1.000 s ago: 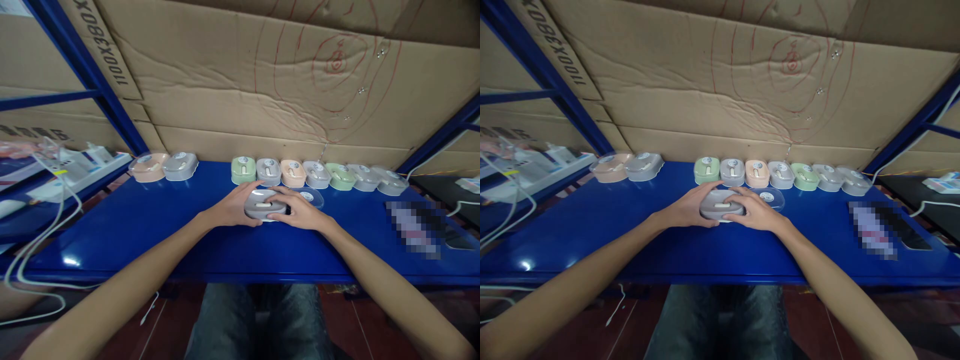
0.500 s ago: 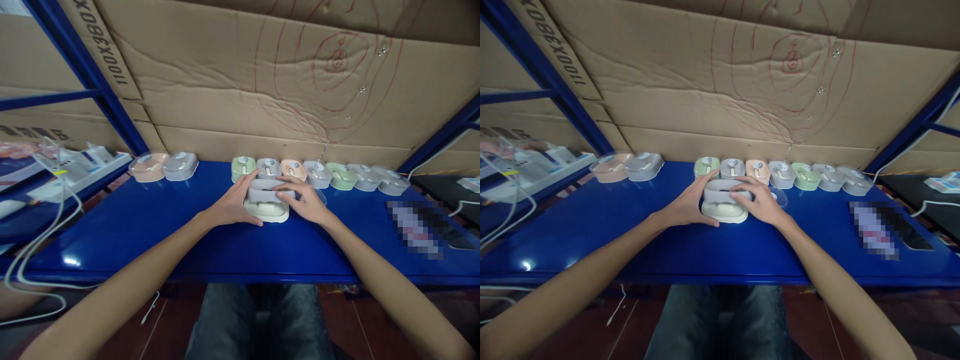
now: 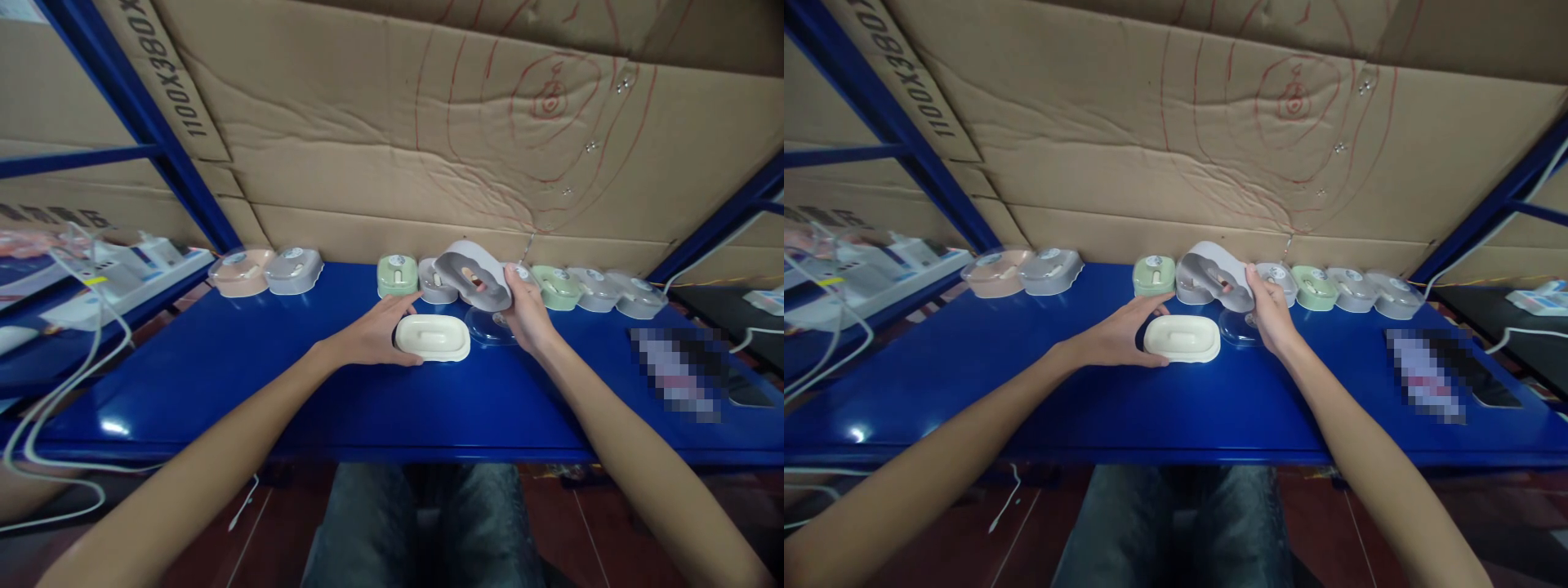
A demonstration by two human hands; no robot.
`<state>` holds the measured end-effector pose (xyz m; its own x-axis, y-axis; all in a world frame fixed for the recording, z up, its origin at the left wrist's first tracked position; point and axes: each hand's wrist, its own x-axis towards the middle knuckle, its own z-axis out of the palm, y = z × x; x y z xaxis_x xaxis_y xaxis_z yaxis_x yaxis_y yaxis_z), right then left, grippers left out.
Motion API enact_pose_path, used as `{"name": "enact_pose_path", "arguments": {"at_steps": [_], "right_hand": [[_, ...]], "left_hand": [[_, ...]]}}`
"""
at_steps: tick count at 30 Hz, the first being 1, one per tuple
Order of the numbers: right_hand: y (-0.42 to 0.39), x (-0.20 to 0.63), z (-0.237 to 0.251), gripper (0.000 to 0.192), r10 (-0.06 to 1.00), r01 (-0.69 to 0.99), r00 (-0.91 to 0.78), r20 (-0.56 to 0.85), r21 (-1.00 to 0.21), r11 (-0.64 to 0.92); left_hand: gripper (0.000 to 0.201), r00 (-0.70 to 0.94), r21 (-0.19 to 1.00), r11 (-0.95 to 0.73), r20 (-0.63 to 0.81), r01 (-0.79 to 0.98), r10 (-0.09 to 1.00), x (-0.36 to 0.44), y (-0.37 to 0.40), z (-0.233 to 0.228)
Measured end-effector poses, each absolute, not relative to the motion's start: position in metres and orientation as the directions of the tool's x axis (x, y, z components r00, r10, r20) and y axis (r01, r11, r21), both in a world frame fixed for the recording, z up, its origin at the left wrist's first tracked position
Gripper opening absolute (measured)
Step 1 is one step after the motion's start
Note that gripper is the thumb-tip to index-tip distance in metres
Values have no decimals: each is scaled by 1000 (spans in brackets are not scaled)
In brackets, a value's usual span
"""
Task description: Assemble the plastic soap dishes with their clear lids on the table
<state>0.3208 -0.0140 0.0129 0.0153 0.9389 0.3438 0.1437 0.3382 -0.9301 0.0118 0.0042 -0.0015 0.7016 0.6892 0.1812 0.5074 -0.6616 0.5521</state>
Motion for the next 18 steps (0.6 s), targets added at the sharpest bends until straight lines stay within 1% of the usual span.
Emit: {"name": "enact_pose_path", "arguments": {"at_steps": [2, 4, 7, 9, 11, 14, 16, 18], "right_hand": [[-14, 320, 15, 70, 952, 99, 4, 306, -947, 304], [-14, 321, 15, 74, 965, 73, 5, 263, -962, 262], [-13, 321, 14, 74, 973, 47, 25, 231, -972, 229], [-12, 322, 12, 71, 973, 53, 16, 230, -972, 229], [-13, 322, 11, 71, 969, 98, -10, 249, -964, 249], [-14, 322, 9, 69, 948, 235, -16, 317, -921, 312], [-16, 319, 8, 68, 904, 337, -36, 427, -846, 413], [-18, 316, 7, 64, 836, 402, -105, 538, -746, 531]], "left_hand": [[123, 706, 546, -664, 175, 510, 686, 11, 5, 0], [123, 701, 550, -657, 169, 516, 693, 12, 5, 0], [126, 695, 564, -635, 144, 528, 705, 13, 5, 2], [129, 690, 572, -619, 124, 537, 713, 13, 4, 3], [133, 684, 577, -609, 115, 544, 720, 13, 3, 3], [138, 687, 580, -624, 146, 523, 711, 13, 3, 2], [145, 689, 585, -639, 179, 499, 702, 14, 3, 2], [152, 681, 597, -638, 200, 485, 705, 15, 4, 2]]}}
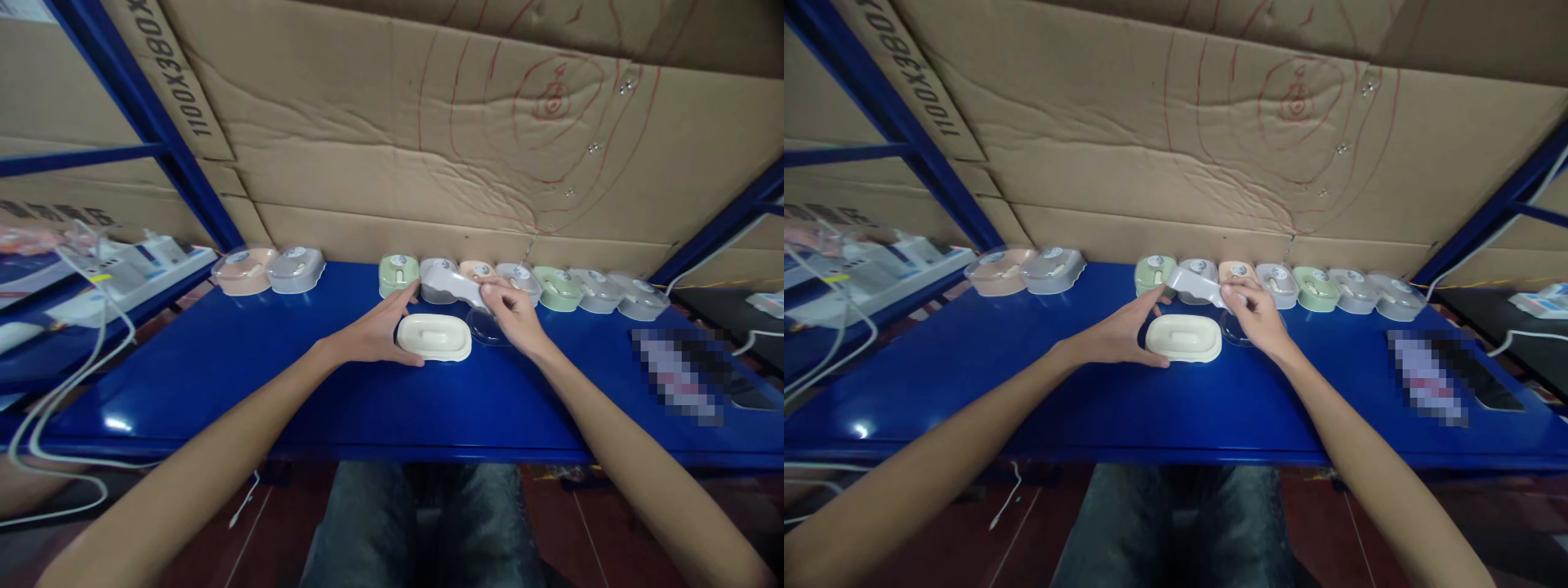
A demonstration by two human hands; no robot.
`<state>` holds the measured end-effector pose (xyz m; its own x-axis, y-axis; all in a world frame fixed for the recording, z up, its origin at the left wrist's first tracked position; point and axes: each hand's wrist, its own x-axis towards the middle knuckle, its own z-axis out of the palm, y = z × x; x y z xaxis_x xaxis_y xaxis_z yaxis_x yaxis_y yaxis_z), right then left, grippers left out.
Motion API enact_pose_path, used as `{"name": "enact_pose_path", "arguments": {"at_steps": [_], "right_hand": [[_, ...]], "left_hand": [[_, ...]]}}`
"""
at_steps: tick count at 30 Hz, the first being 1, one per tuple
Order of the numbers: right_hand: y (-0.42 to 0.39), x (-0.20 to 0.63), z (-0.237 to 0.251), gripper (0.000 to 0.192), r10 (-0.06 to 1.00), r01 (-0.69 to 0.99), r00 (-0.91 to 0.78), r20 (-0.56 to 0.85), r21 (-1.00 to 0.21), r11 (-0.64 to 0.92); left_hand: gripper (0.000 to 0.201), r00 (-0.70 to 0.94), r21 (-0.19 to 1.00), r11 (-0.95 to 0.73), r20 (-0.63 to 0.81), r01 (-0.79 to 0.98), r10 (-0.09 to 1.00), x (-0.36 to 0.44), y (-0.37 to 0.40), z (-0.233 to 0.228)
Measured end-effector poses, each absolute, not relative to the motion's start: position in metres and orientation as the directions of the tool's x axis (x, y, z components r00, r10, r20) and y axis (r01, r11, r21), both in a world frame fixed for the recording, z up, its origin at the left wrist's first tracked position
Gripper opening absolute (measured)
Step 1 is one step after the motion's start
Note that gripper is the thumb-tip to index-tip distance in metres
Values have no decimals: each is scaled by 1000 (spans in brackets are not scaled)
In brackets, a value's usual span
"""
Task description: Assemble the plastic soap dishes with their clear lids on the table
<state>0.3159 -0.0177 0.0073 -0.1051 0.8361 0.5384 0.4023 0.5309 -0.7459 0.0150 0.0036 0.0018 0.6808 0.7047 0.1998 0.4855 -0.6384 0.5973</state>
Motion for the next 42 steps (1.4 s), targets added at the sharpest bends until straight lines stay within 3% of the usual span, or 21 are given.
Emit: {"name": "enact_pose_path", "arguments": {"at_steps": [7, 13, 18, 25, 42], "right_hand": [[-26, 309, 1, 40, 728, 489, -328, 602, -551, 676], [-32, 306, 0, 39, 695, 523, -441, 567, -467, 713], [-35, 307, 5, 50, 696, 526, -448, 562, -464, 713], [-34, 308, 6, 67, 675, 539, -471, 568, -420, 730], [-31, 307, -1, 70, 672, 560, -540, 506, -380, 736]], "left_hand": [[157, 646, 638, -624, 249, 452, 722, 15, 2, 6], [124, 664, 587, -669, 275, 456, 695, 15, 1, 8], [100, 630, 546, -696, 346, 467, 695, 14, 2, 10], [96, 656, 497, -744, 385, 445, 649, 12, 4, 12], [106, 722, 518, -736, 286, 437, 630, 12, 8, 8]]}}
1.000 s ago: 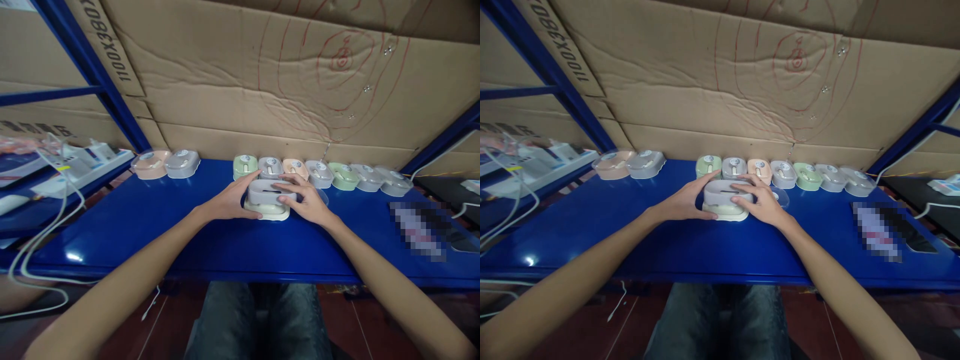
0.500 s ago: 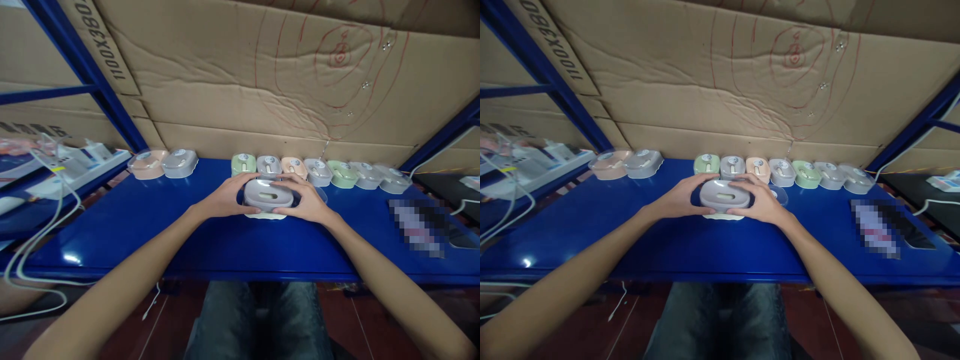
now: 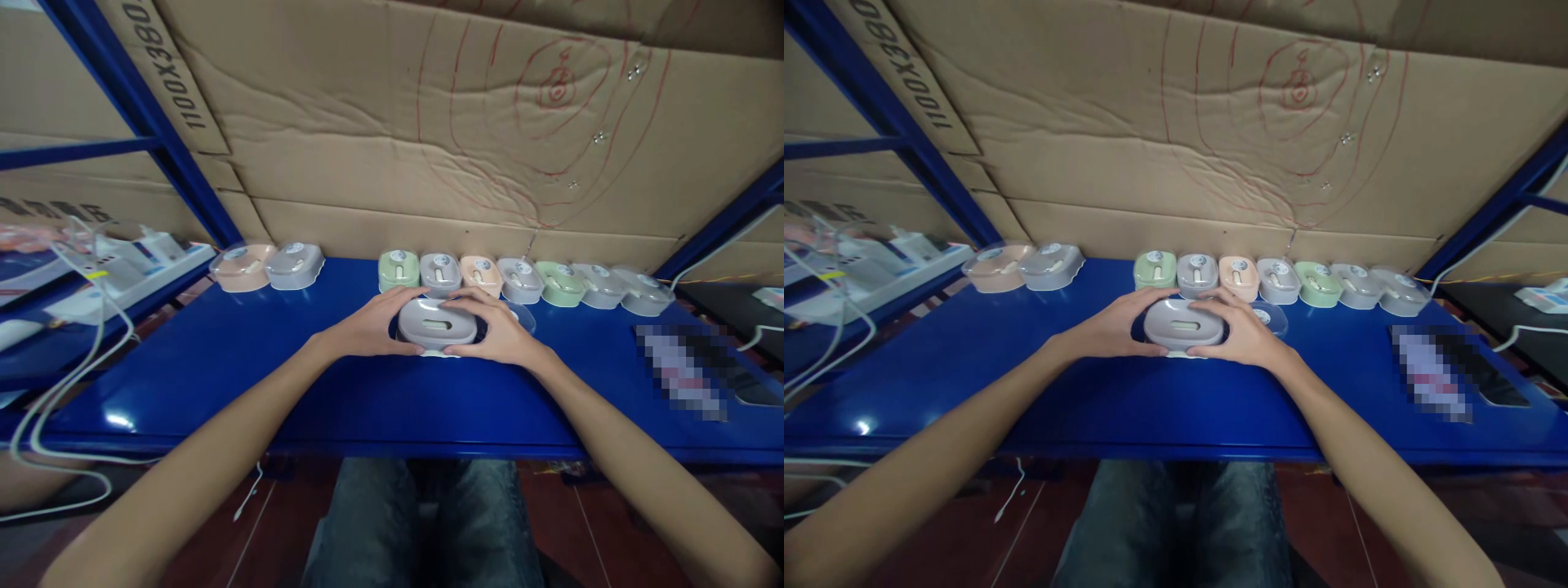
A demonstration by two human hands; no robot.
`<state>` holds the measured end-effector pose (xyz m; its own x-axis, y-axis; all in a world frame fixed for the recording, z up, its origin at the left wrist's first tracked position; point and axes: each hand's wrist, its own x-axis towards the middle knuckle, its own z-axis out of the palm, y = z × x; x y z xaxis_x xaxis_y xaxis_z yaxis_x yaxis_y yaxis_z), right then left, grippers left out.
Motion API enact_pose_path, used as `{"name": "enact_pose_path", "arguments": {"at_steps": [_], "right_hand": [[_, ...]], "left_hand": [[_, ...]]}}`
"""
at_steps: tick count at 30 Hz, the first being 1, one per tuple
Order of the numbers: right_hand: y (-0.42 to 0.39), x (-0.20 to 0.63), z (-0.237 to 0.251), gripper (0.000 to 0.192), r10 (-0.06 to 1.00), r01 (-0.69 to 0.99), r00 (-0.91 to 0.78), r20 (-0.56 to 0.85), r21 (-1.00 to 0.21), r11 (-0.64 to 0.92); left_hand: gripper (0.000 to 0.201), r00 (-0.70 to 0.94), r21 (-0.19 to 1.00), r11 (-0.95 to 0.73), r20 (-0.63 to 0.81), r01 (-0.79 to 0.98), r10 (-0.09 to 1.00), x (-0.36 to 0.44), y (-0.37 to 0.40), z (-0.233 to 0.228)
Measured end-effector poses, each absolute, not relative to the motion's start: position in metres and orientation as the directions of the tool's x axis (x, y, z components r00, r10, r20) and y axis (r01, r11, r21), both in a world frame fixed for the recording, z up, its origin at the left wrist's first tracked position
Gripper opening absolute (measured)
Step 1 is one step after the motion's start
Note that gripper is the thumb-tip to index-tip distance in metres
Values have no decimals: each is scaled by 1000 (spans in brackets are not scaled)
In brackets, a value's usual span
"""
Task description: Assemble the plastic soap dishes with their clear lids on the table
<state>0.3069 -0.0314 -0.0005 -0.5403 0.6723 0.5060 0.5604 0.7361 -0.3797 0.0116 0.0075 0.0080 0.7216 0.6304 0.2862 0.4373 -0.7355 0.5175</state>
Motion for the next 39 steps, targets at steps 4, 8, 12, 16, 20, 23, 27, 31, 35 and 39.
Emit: {"name": "enact_pose_path", "arguments": {"at_steps": [4, 8, 12, 16, 20, 23, 27, 31, 35, 39], "right_hand": [[-31, 307, -2, 70, 684, 574, -540, 491, -379, 725], [-31, 307, -1, 69, 688, 581, -545, 479, -376, 722], [-31, 307, -1, 70, 677, 570, -566, 470, -371, 733], [-31, 306, -3, 72, 679, 566, -588, 440, -375, 734], [-31, 305, -5, 72, 679, 569, -594, 431, -371, 734], [-31, 305, -6, 73, 683, 579, -598, 419, -363, 730], [-30, 305, -7, 74, 689, 585, -604, 400, -364, 725], [-31, 303, -8, 75, 688, 585, -607, 397, -363, 725], [-33, 303, -3, 84, 687, 578, -607, 399, -371, 727], [-33, 318, 15, 79, 698, 608, -551, 457, -354, 711]], "left_hand": [[105, 725, 520, -737, 285, 432, 627, 11, 8, 7], [107, 729, 517, -737, 277, 435, 626, 11, 8, 8], [109, 733, 514, -739, 275, 435, 623, 11, 8, 7], [110, 745, 505, -745, 263, 435, 614, 10, 9, 4], [112, 752, 504, -745, 250, 437, 610, 8, 11, 0], [114, 753, 501, -741, 236, 447, 614, 7, 12, -3], [114, 759, 497, -737, 212, 459, 615, 6, 12, -5], [108, 749, 494, -720, 186, 488, 636, 9, 9, -1], [99, 739, 491, -715, 192, 497, 646, 10, 5, 2], [100, 730, 491, -707, 188, 509, 657, 10, 4, 4]]}}
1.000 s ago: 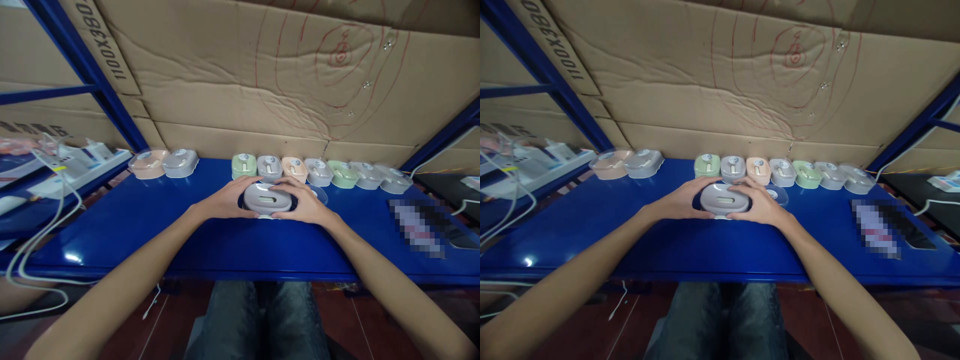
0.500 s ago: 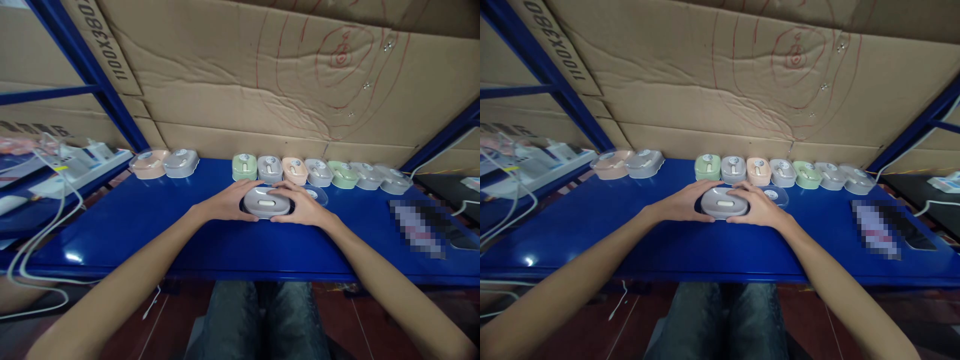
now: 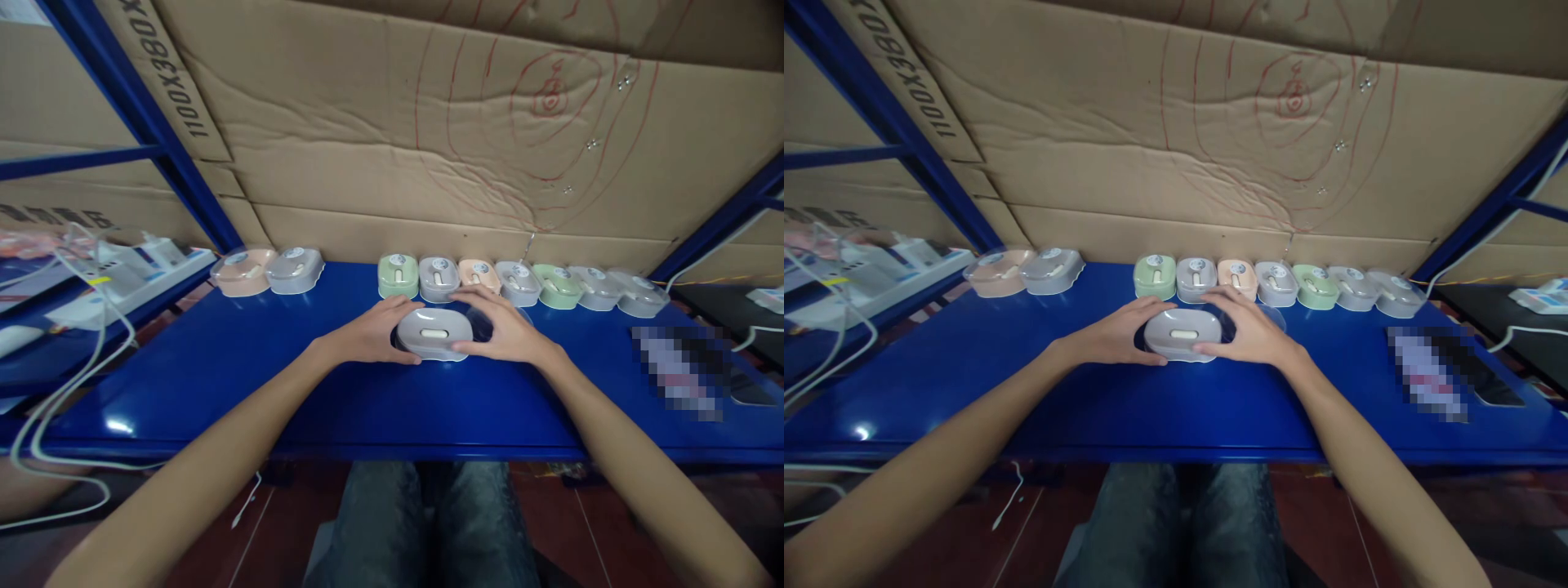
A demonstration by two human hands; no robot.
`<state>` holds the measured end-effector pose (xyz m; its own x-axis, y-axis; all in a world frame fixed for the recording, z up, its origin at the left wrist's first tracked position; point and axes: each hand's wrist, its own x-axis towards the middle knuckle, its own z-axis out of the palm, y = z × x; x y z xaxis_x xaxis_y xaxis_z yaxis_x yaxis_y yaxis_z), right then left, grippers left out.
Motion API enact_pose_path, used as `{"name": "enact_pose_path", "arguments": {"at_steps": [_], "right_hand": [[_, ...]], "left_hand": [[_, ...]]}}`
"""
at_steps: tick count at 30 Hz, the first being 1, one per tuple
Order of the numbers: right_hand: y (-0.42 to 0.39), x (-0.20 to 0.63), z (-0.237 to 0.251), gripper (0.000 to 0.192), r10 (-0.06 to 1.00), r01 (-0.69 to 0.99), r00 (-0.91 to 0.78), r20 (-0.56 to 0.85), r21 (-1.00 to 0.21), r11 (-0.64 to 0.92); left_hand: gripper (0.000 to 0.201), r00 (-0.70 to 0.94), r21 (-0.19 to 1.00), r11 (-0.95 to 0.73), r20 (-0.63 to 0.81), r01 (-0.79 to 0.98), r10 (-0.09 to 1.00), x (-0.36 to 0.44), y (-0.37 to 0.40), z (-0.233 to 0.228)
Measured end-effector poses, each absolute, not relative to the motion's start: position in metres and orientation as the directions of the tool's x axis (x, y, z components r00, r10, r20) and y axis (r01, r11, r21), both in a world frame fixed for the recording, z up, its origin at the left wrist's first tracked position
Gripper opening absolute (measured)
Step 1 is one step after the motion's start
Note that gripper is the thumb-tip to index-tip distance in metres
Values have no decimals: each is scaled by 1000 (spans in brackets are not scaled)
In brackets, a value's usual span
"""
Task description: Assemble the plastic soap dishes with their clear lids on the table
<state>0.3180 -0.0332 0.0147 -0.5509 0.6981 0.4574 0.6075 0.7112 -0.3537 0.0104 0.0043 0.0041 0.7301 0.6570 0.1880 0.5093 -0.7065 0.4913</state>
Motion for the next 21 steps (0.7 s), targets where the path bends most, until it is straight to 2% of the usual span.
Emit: {"name": "enact_pose_path", "arguments": {"at_steps": [3, 7, 10, 16, 21], "right_hand": [[-30, 338, 26, 61, 727, 673, -508, 463, -313, 670], [-24, 360, 26, 47, 784, 772, -515, 347, -209, 600], [-21, 368, 21, 51, 806, 799, -513, 295, -178, 574], [-19, 376, 16, 71, 815, 789, -533, 225, -216, 575], [-17, 378, 14, 70, 822, 788, -521, 230, -242, 566]], "left_hand": [[99, 737, 492, -706, 173, 510, 653, 11, 4, 6], [97, 738, 486, -705, 165, 516, 654, 12, 3, 9], [97, 744, 471, -716, 168, 516, 647, 12, 3, 10], [84, 751, 468, -724, 173, 506, 637, 12, 4, 13], [82, 751, 472, -730, 193, 493, 632, 11, 6, 12]]}}
